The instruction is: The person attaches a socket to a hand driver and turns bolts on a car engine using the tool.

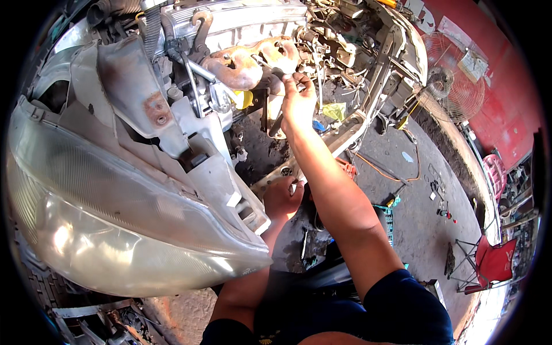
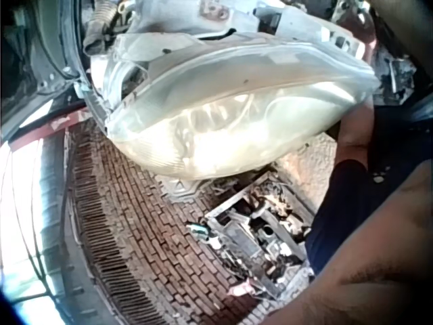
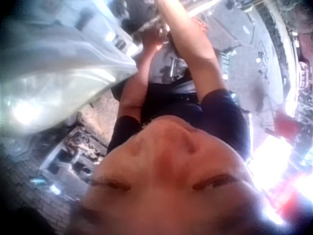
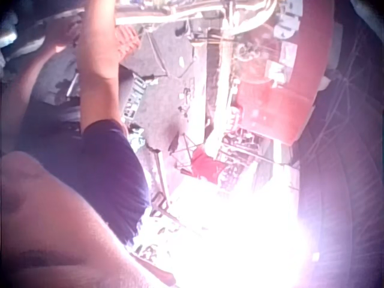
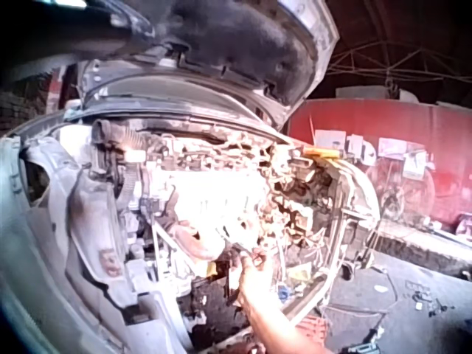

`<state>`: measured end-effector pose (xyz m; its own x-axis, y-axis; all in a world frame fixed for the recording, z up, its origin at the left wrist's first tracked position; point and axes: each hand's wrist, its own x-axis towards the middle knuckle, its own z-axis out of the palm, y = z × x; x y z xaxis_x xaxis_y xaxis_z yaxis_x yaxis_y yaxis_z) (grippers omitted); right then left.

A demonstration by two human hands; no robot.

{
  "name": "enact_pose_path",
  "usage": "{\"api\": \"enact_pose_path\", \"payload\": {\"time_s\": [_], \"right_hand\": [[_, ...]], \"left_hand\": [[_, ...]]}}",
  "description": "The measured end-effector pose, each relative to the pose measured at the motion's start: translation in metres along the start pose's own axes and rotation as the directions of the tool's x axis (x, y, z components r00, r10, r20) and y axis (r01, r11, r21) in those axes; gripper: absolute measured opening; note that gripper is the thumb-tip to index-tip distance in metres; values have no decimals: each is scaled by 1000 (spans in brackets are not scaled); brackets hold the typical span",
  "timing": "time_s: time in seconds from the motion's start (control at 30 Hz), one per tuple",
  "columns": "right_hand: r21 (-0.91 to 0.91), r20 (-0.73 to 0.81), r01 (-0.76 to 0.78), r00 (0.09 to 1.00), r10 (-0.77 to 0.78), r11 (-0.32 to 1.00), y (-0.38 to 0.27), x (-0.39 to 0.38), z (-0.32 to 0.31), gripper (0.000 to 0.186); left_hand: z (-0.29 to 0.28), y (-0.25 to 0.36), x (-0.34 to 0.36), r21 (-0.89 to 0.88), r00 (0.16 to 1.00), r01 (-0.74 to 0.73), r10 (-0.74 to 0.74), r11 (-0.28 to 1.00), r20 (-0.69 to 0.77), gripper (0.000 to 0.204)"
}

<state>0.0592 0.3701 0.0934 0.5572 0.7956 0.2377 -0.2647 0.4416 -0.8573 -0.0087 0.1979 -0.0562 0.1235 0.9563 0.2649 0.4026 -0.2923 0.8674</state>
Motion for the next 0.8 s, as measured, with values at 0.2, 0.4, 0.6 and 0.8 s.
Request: {"api": "enact_pose_path", "payload": {"time_s": [0.2,0.4,0.6,0.8], "right_hand": [[115,-2,-129,992,130,985,-11,-7,5,23],[19,19,-184,983,184,983,-11,-4,6,27],[-2,-20,-150,989,149,989,-4,11,5,30],[-12,69,98,993,-97,995,-1,3,2,30]], "left_hand": [[-4,3,0,27,998,53,-54,998,37,30],[-2,-10,3,119,997,-64,68,991,-27,25],[0,-11,1,88,997,-70,73,994,-32,28],[1,-9,1,90,995,-89,93,992,-43,29]]}}
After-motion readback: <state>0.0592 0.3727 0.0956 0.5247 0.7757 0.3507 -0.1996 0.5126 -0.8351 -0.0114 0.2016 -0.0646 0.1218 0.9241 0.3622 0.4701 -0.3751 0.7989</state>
